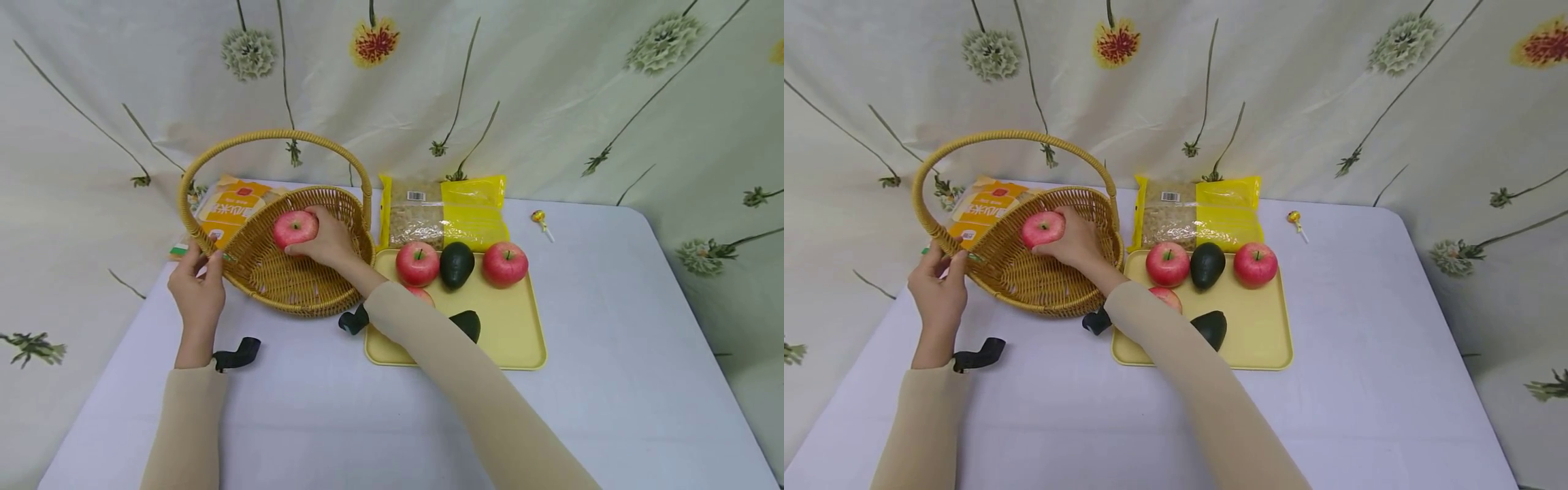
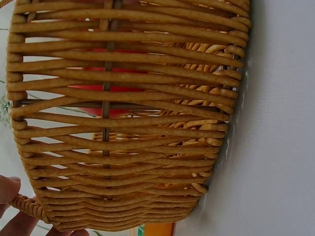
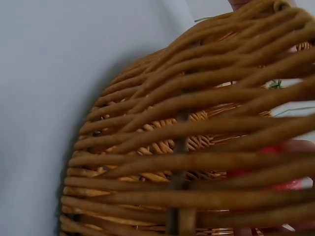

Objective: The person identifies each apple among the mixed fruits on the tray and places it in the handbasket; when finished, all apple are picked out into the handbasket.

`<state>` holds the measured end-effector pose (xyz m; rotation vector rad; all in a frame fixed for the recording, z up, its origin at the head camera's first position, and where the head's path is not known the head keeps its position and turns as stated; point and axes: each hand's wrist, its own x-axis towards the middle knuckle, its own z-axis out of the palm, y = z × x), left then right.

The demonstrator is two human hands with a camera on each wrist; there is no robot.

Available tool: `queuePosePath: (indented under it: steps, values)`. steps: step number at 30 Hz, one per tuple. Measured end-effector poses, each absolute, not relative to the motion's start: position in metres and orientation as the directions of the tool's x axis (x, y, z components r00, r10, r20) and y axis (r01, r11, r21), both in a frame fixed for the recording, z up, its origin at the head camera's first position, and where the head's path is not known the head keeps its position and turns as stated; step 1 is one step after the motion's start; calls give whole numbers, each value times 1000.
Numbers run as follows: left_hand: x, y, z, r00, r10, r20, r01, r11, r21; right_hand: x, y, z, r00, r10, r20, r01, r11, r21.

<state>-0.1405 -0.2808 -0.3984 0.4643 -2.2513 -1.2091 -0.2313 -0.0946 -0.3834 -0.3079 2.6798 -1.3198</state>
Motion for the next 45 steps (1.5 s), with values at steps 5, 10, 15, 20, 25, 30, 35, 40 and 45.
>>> queuePosePath:
  steps: [5, 10, 15, 20, 25, 30, 35, 40, 45]
  values:
    - [-140, -281, -399, -789, -530, 311, -36, 544, 838, -235, -101, -388, -963, -267, -36, -141, 616, -775]
    - [-141, -282, -400, -781, -535, 323, -30, 547, 837, -236, -105, -390, -957, -286, -46, -151, 627, -764]
    - [-140, -282, -400, -785, -537, 310, -34, 537, 843, -236, -106, -391, -954, -291, -72, -139, 644, -752]
    - [-139, -281, -400, -784, -529, 324, -21, 545, 838, -239, -106, -394, -951, -298, -81, -146, 665, -733]
    - [-139, -281, -400, -780, -528, 336, -14, 552, 834, -240, -107, -394, -948, -301, -99, -136, 669, -731]
    - [-140, -280, -399, -785, -526, 327, -22, 551, 834, -240, -106, -394, -939, -334, -82, -171, 658, -733]
    - [-141, -279, -399, -788, -532, 310, -33, 539, 842, -241, -106, -394, -935, -348, -71, -193, 665, -721]
    - [-140, -278, -398, -793, -527, 304, -37, 540, 841, -241, -105, -394, -937, -343, -69, -195, 676, -711]
    - [-140, -279, -399, -791, -527, 311, -30, 541, 841, -239, -105, -395, -935, -347, -70, -197, 677, -709]
